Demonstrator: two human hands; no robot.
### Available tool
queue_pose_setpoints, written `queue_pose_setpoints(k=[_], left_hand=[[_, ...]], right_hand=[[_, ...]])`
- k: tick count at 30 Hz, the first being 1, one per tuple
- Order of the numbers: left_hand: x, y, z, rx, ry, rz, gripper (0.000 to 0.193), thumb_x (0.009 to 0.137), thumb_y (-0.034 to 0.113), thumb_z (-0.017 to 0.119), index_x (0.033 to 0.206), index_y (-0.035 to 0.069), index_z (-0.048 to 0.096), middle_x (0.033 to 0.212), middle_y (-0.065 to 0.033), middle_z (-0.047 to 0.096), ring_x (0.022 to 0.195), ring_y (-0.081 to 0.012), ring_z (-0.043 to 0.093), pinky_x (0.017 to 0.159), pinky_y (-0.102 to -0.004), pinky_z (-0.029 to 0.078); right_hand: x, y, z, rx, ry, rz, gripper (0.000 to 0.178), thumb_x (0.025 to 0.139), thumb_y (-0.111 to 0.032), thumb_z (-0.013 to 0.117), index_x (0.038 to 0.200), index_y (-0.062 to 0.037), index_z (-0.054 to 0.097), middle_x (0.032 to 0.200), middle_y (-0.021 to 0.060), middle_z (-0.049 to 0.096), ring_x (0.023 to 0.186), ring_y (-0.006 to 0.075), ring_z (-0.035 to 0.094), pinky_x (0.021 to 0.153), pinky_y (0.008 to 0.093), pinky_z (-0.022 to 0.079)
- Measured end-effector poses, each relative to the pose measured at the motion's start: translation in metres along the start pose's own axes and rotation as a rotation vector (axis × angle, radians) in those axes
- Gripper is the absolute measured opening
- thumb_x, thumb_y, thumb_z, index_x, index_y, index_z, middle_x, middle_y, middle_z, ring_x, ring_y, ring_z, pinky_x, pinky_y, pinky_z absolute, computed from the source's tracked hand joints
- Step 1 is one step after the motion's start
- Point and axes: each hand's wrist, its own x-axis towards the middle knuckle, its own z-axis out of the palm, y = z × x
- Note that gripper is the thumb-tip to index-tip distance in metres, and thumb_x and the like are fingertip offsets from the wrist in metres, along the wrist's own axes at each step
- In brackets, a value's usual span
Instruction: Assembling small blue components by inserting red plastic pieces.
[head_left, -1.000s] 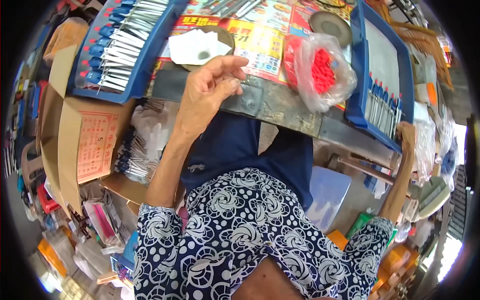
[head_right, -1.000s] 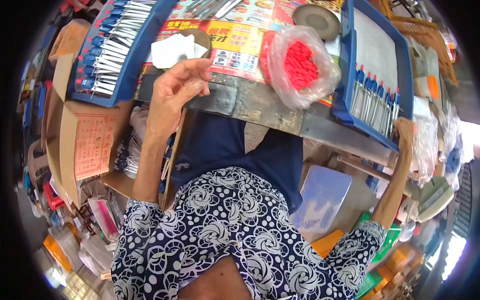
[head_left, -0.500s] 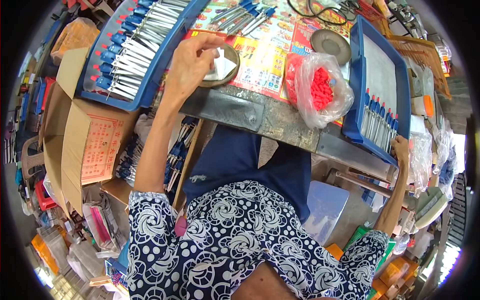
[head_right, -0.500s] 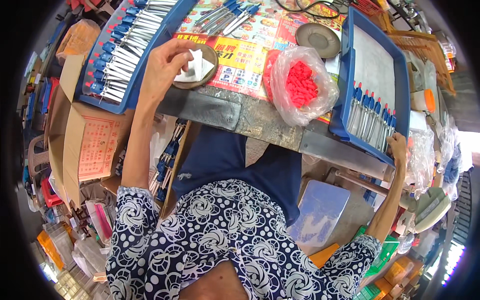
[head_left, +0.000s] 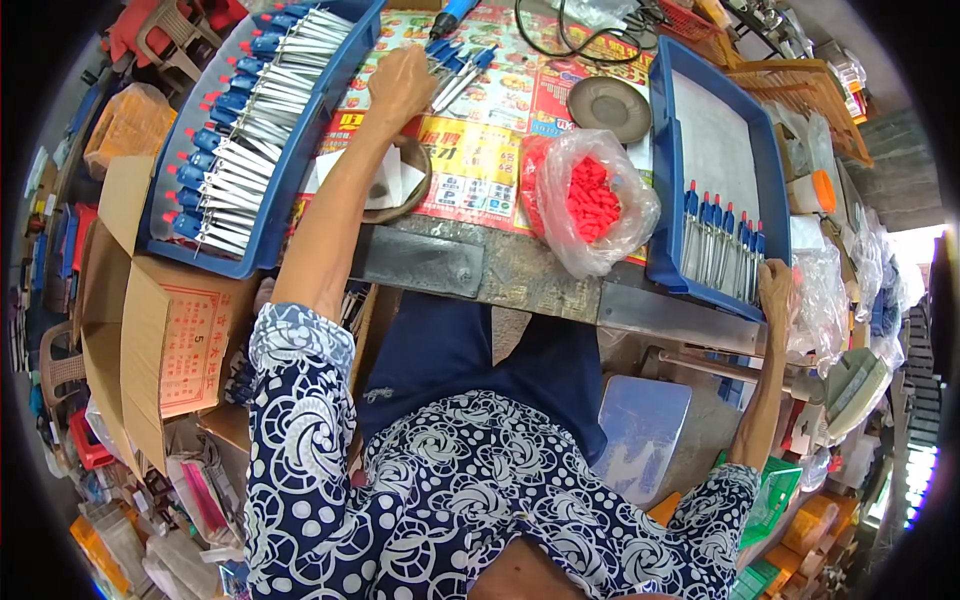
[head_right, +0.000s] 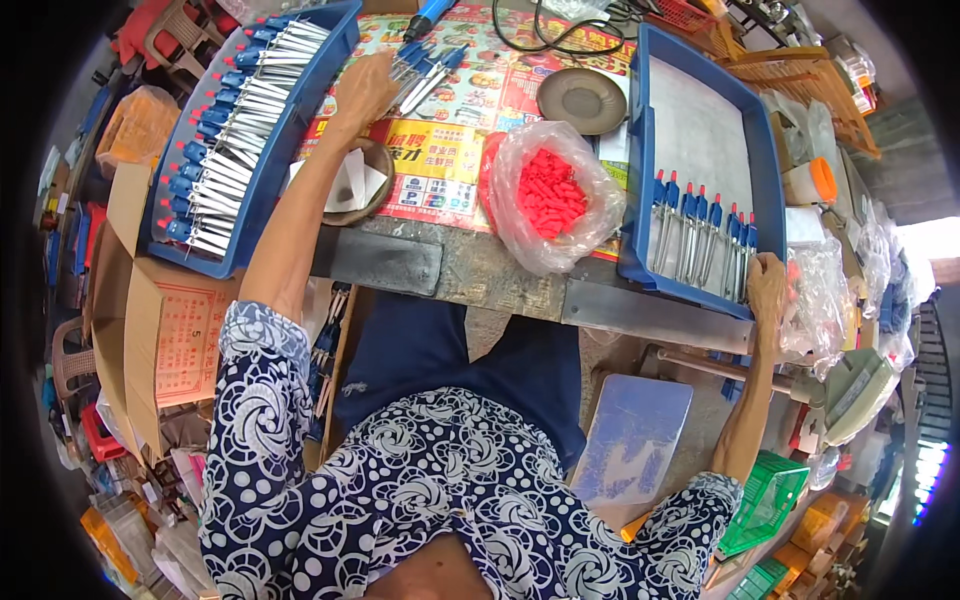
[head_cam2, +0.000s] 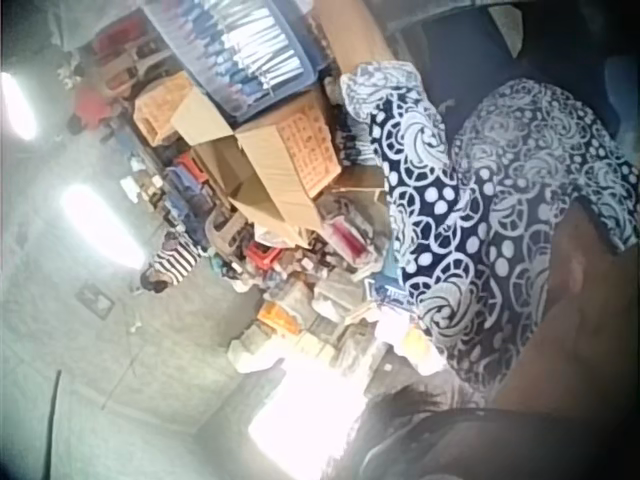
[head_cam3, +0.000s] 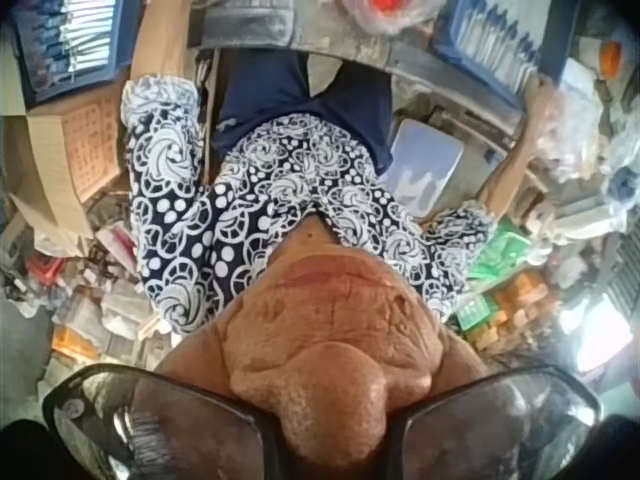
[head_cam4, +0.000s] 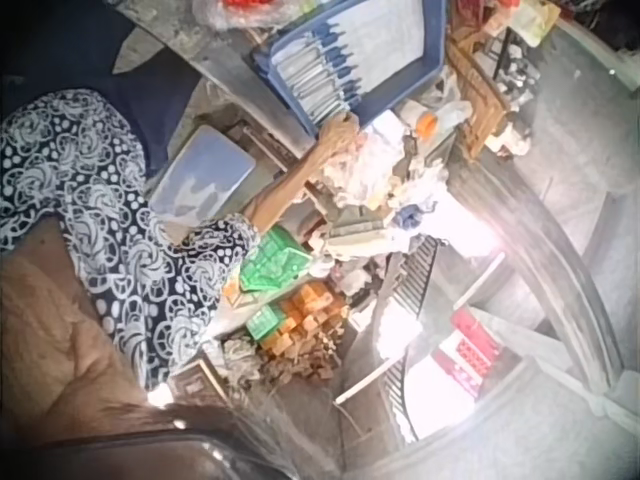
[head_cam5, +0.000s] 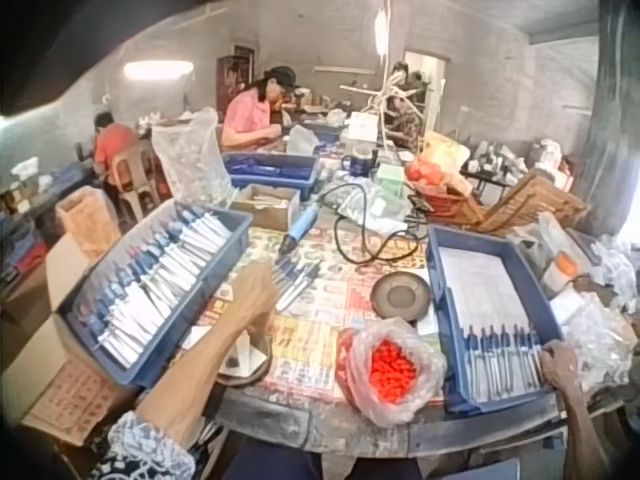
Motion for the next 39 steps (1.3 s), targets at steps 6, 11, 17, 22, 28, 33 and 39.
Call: queue_pose_setpoints(k=[6, 11, 17, 22, 28, 33, 39], left_hand=[[0.006, -0.004, 0.004, 0.085, -0.116, -0.072, 0.025, 0.074, 0.014, 0.049, 0.095, 0.0, 0.054, 0.087, -0.0258, 0.059, 0.083, -0.0415, 0.058, 0.069, -0.0485, 0.047], [0.011, 0.0, -0.003, 0.06, -0.251, -0.169, 0.03, 0.072, 0.016, 0.05, 0.098, 0.001, 0.055, 0.098, -0.024, 0.058, 0.092, -0.0404, 0.056, 0.076, -0.0461, 0.046], [0.015, 0.001, -0.007, 0.049, -0.333, -0.181, 0.035, 0.069, 0.015, 0.052, 0.1, 0.0, 0.055, 0.1, -0.0241, 0.057, 0.094, -0.0384, 0.056, 0.078, -0.0445, 0.046], [0.014, 0.003, -0.007, 0.026, -0.353, -0.135, 0.034, 0.068, 0.015, 0.052, 0.096, -0.004, 0.056, 0.097, -0.0259, 0.058, 0.092, -0.0391, 0.057, 0.077, -0.0434, 0.046], [0.012, 0.001, -0.001, -0.295, -0.321, -0.227, 0.036, 0.069, 0.018, 0.052, 0.091, -0.01, 0.056, 0.092, -0.0304, 0.057, 0.087, -0.0423, 0.056, 0.077, -0.0432, 0.044], [0.001, 0.004, -0.002, -0.27, -0.065, -0.056, 0.032, 0.073, 0.019, 0.047, 0.084, -0.009, 0.055, 0.087, -0.0293, 0.057, 0.083, -0.0429, 0.056, 0.072, -0.0459, 0.043], [-0.023, 0.016, -0.04, -1.025, -0.08, -0.243, 0.024, 0.079, 0.025, 0.05, 0.081, 0.001, 0.055, 0.068, -0.0057, 0.052, 0.06, -0.0161, 0.049, 0.054, -0.0293, 0.038]], right_hand=[[-0.002, -0.002, 0.0, 0.119, 0.092, 0.025, 0.029, 0.08, -0.026, 0.049, 0.094, -0.0034, 0.06, 0.087, 0.0139, 0.062, 0.084, 0.0287, 0.059, 0.075, 0.0361, 0.043], [-0.001, 0.005, 0.006, 0.254, 0.107, 0.017, 0.028, 0.079, -0.024, 0.052, 0.094, -0.0013, 0.061, 0.075, 0.009, 0.062, 0.065, 0.0155, 0.058, 0.065, 0.0285, 0.045], [0.007, 0.016, 0.015, 0.507, 0.01, -0.024, 0.024, 0.077, -0.016, 0.052, 0.086, 0.0048, 0.06, 0.07, 0.0103, 0.06, 0.065, 0.0151, 0.055, 0.061, 0.0275, 0.043], [0.011, 0.023, 0.022, 0.502, 0.007, -0.058, 0.02, 0.079, -0.012, 0.052, 0.087, 0.0043, 0.059, 0.066, 0.0033, 0.056, 0.053, 0.0077, 0.047, 0.05, 0.0216, 0.039], [0.008, 0.02, 0.019, 0.561, 0.043, -0.049, 0.021, 0.076, -0.014, 0.052, 0.083, 0.0049, 0.06, 0.061, 0.0037, 0.054, 0.053, 0.0079, 0.046, 0.048, 0.0229, 0.037], [0.006, 0.019, 0.017, 0.541, 0.022, -0.038, 0.022, 0.077, -0.014, 0.053, 0.085, 0.0045, 0.06, 0.063, 0.0039, 0.055, 0.054, 0.0081, 0.047, 0.05, 0.0224, 0.038], [-0.001, 0.017, 0.014, 0.539, 0.213, 0.019, 0.023, 0.08, -0.013, 0.053, 0.094, 0.0044, 0.059, 0.071, 0.0055, 0.057, 0.059, 0.0095, 0.052, 0.056, 0.0227, 0.041]])
